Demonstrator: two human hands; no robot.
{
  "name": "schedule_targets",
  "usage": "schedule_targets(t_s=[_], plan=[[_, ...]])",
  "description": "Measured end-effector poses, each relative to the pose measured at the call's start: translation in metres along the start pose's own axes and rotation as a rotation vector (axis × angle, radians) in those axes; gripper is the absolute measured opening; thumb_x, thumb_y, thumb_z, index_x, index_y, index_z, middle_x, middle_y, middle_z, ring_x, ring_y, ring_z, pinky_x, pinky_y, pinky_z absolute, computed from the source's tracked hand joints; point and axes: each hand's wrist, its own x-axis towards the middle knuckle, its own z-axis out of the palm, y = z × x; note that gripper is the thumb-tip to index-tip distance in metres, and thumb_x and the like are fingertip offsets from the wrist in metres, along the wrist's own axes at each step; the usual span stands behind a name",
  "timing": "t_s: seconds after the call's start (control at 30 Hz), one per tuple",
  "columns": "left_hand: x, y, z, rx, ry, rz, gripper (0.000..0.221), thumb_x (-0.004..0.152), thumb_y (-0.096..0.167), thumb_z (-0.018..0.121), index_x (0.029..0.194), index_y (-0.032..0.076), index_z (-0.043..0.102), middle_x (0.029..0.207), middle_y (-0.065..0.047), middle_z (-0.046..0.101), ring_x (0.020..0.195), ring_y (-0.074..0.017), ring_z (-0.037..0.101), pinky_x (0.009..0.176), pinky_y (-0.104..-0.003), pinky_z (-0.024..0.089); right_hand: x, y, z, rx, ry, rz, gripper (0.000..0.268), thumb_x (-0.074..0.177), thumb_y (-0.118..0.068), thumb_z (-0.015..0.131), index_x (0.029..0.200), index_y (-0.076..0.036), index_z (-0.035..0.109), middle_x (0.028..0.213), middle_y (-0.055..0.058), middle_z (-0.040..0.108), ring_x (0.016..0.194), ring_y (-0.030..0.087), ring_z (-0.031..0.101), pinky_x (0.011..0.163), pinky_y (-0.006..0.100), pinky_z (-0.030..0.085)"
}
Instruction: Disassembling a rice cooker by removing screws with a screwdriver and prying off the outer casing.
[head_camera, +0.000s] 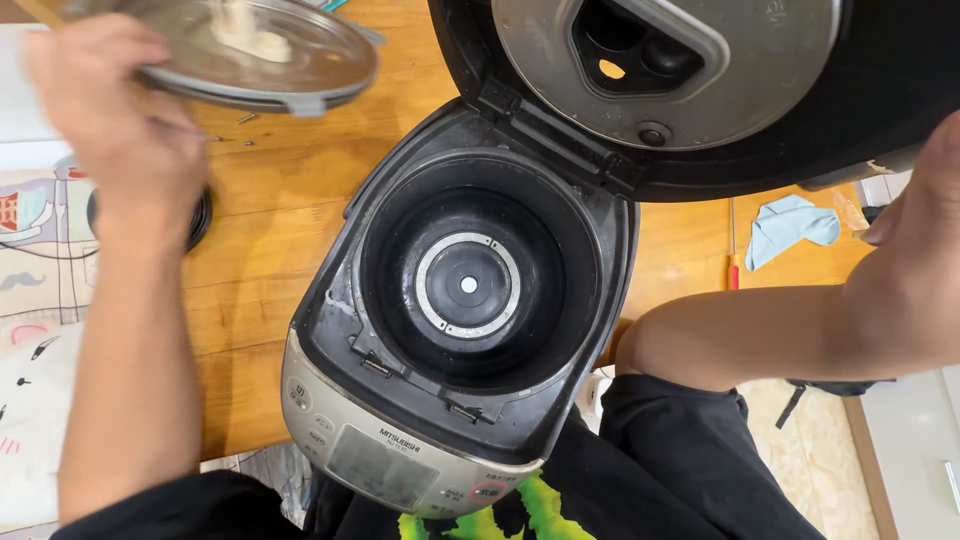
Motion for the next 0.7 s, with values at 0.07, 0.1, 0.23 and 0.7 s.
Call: schedule_targets(t_s=[0.07, 0.1, 0.23, 0.7], plan=[[0.007, 0.008, 0.025, 0.003, -0.042, 0.010, 0.046, 0.093, -0.031, 0.041, 0.128, -0.017, 0.068, 0.129, -0.034, 0.073, 0.112, -0.0484, 0.063, 0.098, -0.054, 0.044, -0.001, -0.001, -0.001, -0.004, -0.014, 0.018, 0.059, 0.159, -0.013, 0.097, 0.106, 0.006, 0.080, 0.085, 0.009, 0.058, 0.078, 0.020, 0.058, 0.081, 0.035, 0.046], [0.010, 0.010, 0.038, 0.000, -0.042, 0.009, 0.046, 0.093, -0.031, 0.041, 0.128, -0.017, 0.068, 0.129, -0.034, 0.073, 0.112, -0.0484, 0.063, 0.098, -0.054, 0.044, 0.000, 0.001, -0.002, -0.007, -0.015, 0.018, 0.059, 0.159, -0.013, 0.097, 0.106, 0.006, 0.080, 0.085, 0.009, 0.058, 0.078, 0.020, 0.058, 0.081, 0.035, 0.046], [0.020, 0.018, 0.081, -0.040, -0.056, 0.010, 0.051, 0.083, -0.029, 0.035, 0.124, -0.011, 0.061, 0.124, -0.029, 0.069, 0.105, -0.0433, 0.058, 0.092, -0.051, 0.039, 0.005, -0.006, -0.002, 0.082, -0.083, -0.031, 0.073, 0.161, -0.010, 0.087, 0.096, 0.010, 0.061, 0.079, 0.013, 0.046, 0.073, 0.023, 0.047, 0.087, 0.038, 0.041], [0.020, 0.017, 0.130, -0.088, -0.295, -0.069, 0.051, 0.077, -0.024, 0.049, 0.123, -0.005, 0.060, 0.127, -0.022, 0.067, 0.102, -0.0380, 0.047, 0.094, -0.047, 0.042, 0.001, -0.002, -0.004, 0.100, 0.003, 0.061, 0.080, 0.154, -0.017, 0.108, 0.093, 0.005, 0.063, 0.083, 0.013, 0.054, 0.073, 0.023, 0.050, 0.081, 0.038, 0.042]])
